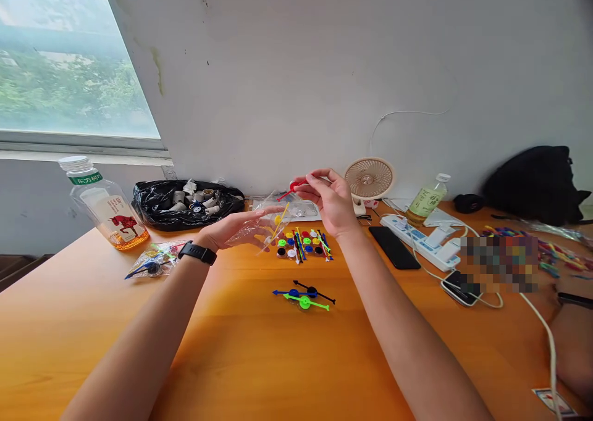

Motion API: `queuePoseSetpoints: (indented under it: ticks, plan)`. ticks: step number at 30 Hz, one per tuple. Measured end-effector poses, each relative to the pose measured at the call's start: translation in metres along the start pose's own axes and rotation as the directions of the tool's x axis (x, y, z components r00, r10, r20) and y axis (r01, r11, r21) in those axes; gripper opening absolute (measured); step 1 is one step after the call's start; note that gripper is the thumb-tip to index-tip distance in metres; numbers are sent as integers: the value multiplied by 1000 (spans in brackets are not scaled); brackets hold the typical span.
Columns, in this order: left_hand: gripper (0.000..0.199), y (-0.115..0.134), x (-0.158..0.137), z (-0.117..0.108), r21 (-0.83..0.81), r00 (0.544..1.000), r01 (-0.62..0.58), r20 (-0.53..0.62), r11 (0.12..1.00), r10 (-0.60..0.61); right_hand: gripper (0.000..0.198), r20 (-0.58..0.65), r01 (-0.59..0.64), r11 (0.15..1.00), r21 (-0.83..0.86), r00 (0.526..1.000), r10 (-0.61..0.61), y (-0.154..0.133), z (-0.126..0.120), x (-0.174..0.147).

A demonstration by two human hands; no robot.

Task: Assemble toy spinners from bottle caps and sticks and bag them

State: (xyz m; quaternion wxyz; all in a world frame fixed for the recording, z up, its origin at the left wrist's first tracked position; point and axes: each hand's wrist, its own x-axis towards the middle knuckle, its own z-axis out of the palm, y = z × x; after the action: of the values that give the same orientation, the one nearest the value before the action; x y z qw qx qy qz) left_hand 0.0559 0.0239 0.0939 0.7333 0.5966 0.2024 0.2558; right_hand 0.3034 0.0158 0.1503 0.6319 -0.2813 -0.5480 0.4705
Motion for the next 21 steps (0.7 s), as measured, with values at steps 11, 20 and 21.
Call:
queuePoseSetpoints:
  ticks: [11,20,21]
  plan:
    - [55,-6,8,5,-90,996,7,-86,996,-15,36,126,-32,910,-413,988,92,5,-1,-4]
    - [56,-2,7,4,-36,996,12,-90,999,-15,36,372,7,799,-601,888,272,0,-23,-3]
    - [57,-1,7,4,-39,996,4,-87,999,-7,32,392,18,800,-600,878,274,0,-22,-4]
